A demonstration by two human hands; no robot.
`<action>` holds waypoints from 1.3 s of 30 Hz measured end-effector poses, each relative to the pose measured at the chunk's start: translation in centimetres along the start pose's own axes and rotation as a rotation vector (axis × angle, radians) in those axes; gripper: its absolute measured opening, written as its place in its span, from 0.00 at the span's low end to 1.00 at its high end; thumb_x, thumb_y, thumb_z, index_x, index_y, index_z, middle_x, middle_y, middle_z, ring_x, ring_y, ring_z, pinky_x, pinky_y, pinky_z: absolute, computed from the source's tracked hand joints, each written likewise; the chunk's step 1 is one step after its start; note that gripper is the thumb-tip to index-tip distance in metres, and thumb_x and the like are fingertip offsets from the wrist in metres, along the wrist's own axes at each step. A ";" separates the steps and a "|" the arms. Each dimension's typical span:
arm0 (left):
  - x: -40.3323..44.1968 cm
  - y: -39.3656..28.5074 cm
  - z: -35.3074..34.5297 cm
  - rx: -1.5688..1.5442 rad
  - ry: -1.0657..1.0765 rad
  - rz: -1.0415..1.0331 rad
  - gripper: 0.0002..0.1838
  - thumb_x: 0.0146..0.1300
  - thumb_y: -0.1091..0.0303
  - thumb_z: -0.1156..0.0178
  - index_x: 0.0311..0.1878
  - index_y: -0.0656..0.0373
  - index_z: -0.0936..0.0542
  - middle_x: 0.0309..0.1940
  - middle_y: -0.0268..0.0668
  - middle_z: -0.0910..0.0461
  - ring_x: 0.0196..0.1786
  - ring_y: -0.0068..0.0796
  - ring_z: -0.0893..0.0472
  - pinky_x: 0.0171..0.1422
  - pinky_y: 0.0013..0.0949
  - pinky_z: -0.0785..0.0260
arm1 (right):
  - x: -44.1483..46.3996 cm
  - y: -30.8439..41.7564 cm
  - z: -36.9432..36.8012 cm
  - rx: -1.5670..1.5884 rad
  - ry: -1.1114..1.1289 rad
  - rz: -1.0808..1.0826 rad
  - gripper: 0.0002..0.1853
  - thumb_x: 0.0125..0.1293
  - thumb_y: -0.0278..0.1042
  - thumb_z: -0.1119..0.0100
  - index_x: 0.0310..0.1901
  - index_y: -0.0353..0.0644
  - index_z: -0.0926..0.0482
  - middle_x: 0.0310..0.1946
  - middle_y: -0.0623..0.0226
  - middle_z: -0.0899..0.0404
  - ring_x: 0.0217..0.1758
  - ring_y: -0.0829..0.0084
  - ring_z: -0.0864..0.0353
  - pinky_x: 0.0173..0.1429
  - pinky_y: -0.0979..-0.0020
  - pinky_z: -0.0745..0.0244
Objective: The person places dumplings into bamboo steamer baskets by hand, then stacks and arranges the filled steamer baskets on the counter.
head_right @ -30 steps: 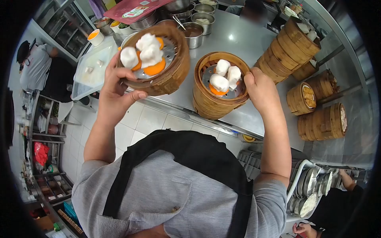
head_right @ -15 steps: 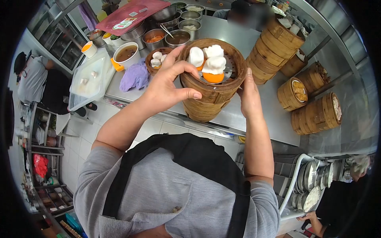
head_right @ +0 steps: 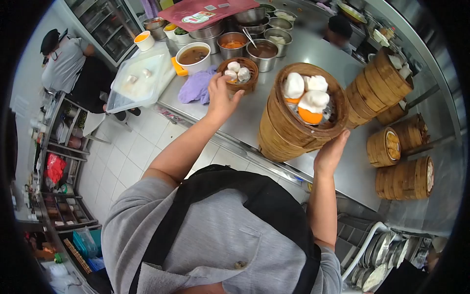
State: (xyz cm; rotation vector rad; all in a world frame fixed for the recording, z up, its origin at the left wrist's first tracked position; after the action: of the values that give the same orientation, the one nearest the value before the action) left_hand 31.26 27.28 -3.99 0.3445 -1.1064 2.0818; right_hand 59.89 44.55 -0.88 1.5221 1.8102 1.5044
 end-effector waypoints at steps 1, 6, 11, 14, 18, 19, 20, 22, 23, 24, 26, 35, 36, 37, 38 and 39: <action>0.0 0.8 -0.1 0.006 -0.004 -0.002 0.39 0.54 0.62 0.29 0.65 0.56 0.40 0.68 0.59 0.48 0.70 0.60 0.44 0.72 0.53 0.48 | -0.3 -0.4 0.5 0.007 0.002 0.000 0.31 0.75 0.55 0.63 0.69 0.39 0.43 0.69 0.62 0.40 0.71 0.66 0.42 0.75 0.63 0.49; 0.0 4.5 -2.7 0.039 0.088 0.149 0.38 0.48 0.59 0.25 0.62 0.48 0.33 0.70 0.66 0.56 0.72 0.68 0.51 0.73 0.53 0.48 | -2.4 -4.1 4.8 -0.398 -0.062 -0.058 0.28 0.77 0.52 0.67 0.66 0.37 0.39 0.64 0.59 0.35 0.68 0.68 0.38 0.71 0.66 0.46; 0.6 4.8 -4.2 0.059 0.101 0.157 0.27 0.48 0.63 0.26 0.53 0.50 0.25 0.72 0.66 0.59 0.73 0.66 0.51 0.73 0.48 0.46 | -3.9 -7.9 8.7 -0.600 -0.165 -0.077 0.25 0.77 0.48 0.64 0.62 0.34 0.35 0.59 0.55 0.30 0.63 0.66 0.33 0.67 0.66 0.40; 1.1 5.0 -4.1 -0.041 0.080 0.191 0.21 0.48 0.67 0.27 0.46 0.54 0.23 0.71 0.67 0.54 0.71 0.61 0.42 0.71 0.42 0.42 | -4.5 -7.5 8.0 -0.737 -0.143 0.022 0.20 0.76 0.42 0.60 0.54 0.32 0.29 0.49 0.54 0.25 0.54 0.63 0.28 0.62 0.66 0.37; 0.7 3.9 -2.0 -0.081 0.050 0.115 0.21 0.47 0.69 0.26 0.45 0.54 0.23 0.70 0.68 0.52 0.68 0.63 0.38 0.70 0.41 0.40 | -4.2 -8.1 8.7 -0.795 -0.130 0.069 0.20 0.76 0.41 0.60 0.52 0.31 0.28 0.47 0.52 0.25 0.52 0.61 0.28 0.61 0.65 0.36; 0.7 3.4 -0.8 -0.079 0.051 0.113 0.21 0.47 0.69 0.26 0.45 0.54 0.23 0.70 0.68 0.52 0.68 0.63 0.38 0.70 0.41 0.40 | -4.2 -7.9 8.7 -0.793 -0.131 0.068 0.20 0.76 0.41 0.60 0.52 0.31 0.28 0.47 0.52 0.25 0.52 0.61 0.28 0.61 0.65 0.36; 0.8 2.9 0.4 -0.123 0.066 0.078 0.21 0.47 0.69 0.26 0.44 0.54 0.23 0.69 0.68 0.51 0.69 0.63 0.39 0.70 0.40 0.40 | -4.2 -7.9 8.6 -0.791 -0.114 0.053 0.19 0.76 0.41 0.60 0.52 0.31 0.28 0.47 0.53 0.25 0.52 0.61 0.28 0.61 0.65 0.36; 1.3 1.2 3.5 -0.167 0.097 0.050 0.21 0.46 0.69 0.25 0.44 0.54 0.23 0.69 0.69 0.49 0.70 0.62 0.40 0.70 0.40 0.40 | -4.2 -7.7 8.4 -0.783 -0.093 0.037 0.19 0.76 0.40 0.60 0.52 0.31 0.28 0.48 0.53 0.26 0.53 0.61 0.28 0.61 0.65 0.36; 1.7 0.2 5.3 -0.161 0.094 0.050 0.21 0.46 0.69 0.25 0.44 0.54 0.23 0.69 0.69 0.49 0.70 0.62 0.40 0.70 0.40 0.40 | -4.3 -7.7 8.3 -0.797 -0.086 0.045 0.19 0.76 0.40 0.59 0.52 0.31 0.28 0.48 0.53 0.26 0.53 0.61 0.28 0.61 0.66 0.36; 2.1 -1.1 7.2 -0.131 0.090 0.011 0.21 0.46 0.69 0.25 0.44 0.54 0.23 0.69 0.67 0.47 0.71 0.60 0.40 0.70 0.40 0.40 | -4.2 -7.6 8.2 -0.811 -0.080 0.056 0.19 0.75 0.40 0.59 0.52 0.31 0.28 0.48 0.53 0.26 0.53 0.62 0.28 0.61 0.66 0.36; 3.2 -2.7 10.5 -0.096 0.079 -0.031 0.21 0.46 0.69 0.25 0.44 0.54 0.23 0.69 0.65 0.45 0.71 0.59 0.40 0.70 0.41 0.40 | -4.3 -7.6 8.2 -0.819 -0.070 0.024 0.18 0.75 0.40 0.59 0.52 0.31 0.28 0.48 0.53 0.26 0.53 0.62 0.28 0.61 0.66 0.36; 5.5 -14.2 18.7 -0.717 0.339 -0.191 0.22 0.49 0.77 0.29 0.48 0.61 0.26 0.55 0.35 0.29 0.60 0.28 0.30 0.67 0.31 0.37 | -4.3 -6.5 7.1 -0.907 -0.071 0.061 0.17 0.74 0.38 0.57 0.52 0.32 0.27 0.49 0.51 0.25 0.53 0.59 0.27 0.61 0.64 0.35; 5.4 -15.3 18.4 -0.717 0.387 -0.206 0.22 0.49 0.78 0.29 0.48 0.62 0.26 0.55 0.35 0.29 0.60 0.27 0.30 0.67 0.31 0.38 | -4.3 -6.5 6.9 -0.891 -0.063 0.050 0.17 0.74 0.38 0.56 0.52 0.32 0.27 0.49 0.51 0.25 0.54 0.58 0.26 0.61 0.64 0.34; 5.3 -16.2 17.8 -0.717 0.435 -0.220 0.22 0.49 0.78 0.29 0.48 0.63 0.26 0.55 0.35 0.29 0.60 0.27 0.30 0.67 0.31 0.38 | -4.2 -6.5 7.0 -0.875 -0.055 0.039 0.16 0.74 0.38 0.56 0.51 0.32 0.27 0.49 0.50 0.25 0.54 0.57 0.26 0.61 0.63 0.34; 5.2 -16.9 17.0 -0.770 0.479 -0.225 0.22 0.49 0.78 0.29 0.48 0.61 0.25 0.57 0.38 0.29 0.60 0.30 0.30 0.67 0.32 0.38 | -4.2 -7.0 7.4 -0.851 -0.059 0.033 0.16 0.74 0.37 0.55 0.52 0.33 0.27 0.50 0.50 0.25 0.54 0.57 0.26 0.61 0.63 0.34; 5.1 -17.3 16.3 -0.777 0.485 -0.232 0.22 0.49 0.78 0.29 0.48 0.61 0.25 0.57 0.38 0.29 0.60 0.30 0.30 0.67 0.32 0.38 | -4.1 -6.9 7.5 -0.857 -0.069 0.037 0.16 0.74 0.37 0.55 0.52 0.33 0.27 0.50 0.50 0.25 0.54 0.57 0.26 0.61 0.63 0.34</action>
State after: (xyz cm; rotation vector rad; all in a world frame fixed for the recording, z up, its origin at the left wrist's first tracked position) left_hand 38.54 22.86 18.76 -0.3764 -1.3754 1.2925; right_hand 63.85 45.61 -11.07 1.1337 0.8744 1.8582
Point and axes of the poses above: each hand's wrist, its own x-axis towards the middle knuckle, its own z-axis out of the back of the hand, y = z × x, the point moved 5 cm from there along x, towards the middle knuckle
